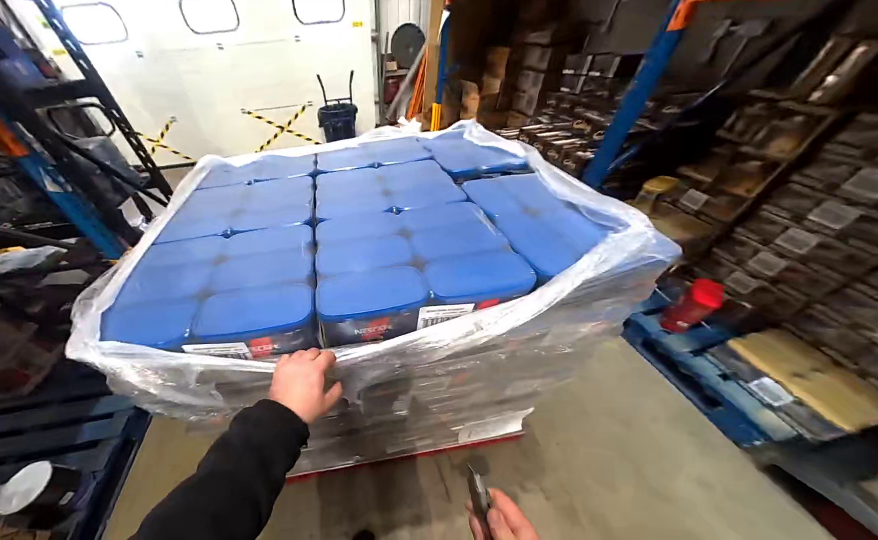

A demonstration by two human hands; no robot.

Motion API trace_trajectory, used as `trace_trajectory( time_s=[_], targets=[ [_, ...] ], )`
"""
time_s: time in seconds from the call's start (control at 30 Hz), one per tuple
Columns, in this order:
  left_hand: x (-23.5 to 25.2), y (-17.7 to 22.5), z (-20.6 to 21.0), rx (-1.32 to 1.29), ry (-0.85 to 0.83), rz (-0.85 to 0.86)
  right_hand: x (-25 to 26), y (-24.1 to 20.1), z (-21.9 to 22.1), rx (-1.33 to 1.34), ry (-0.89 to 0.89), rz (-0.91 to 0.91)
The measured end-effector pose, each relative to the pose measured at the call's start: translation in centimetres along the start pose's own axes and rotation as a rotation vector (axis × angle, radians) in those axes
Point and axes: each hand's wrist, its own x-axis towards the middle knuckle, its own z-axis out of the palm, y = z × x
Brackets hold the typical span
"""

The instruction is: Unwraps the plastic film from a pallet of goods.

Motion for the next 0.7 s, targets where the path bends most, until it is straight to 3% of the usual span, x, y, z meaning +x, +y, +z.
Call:
trace_trajectory(
  time_s=[0.1, 0.2, 0.27, 0.33, 0.4, 0.47, 0.53, 0.7],
  targets=[
    [0.0, -0.4, -0.4, 0.013, -0.047, 0.053, 3.2, -2.1, 3.3, -0.098, -0.043, -0.252],
    [-0.2, -0.7, -0.9, 0.003, -0.081, 0.114, 6.8, -8.3, 7.4, -0.183, 0.011, -0.606],
    [-0.2, -0.8, -1.5, -0.029, -0.094, 0.164, 9.1, -11.3, 9.7, -0.215, 0.087, -0.686],
    [-0.4, -0.8, -1.8, -0.05, -0.108, 0.22, 12.0, -10.3, 10.5, -0.354, 0.179, -0.536],
    [-0.7, -0.8, -1.7, -0.055, -0.146, 0.261, 15.4, -6.1, 9.3, -0.543, 0.225, -0.116],
    [-1.1, -0.9, -0.8, -0.041, -0.144, 0.292, 15.9, -1.0, 7.9, -0.606, 0.243, 0.151],
    [-1.1, -1.4, -0.6, -0.036, -0.053, 0.353, 13.7, -0.6, 8.1, -0.563, 0.286, 0.143],
    [-0.7, -2.3, -0.1, -0.073, 0.079, 0.476, 11.1, -11.7, 11.0, -0.477, 0.362, -0.264]
  ],
)
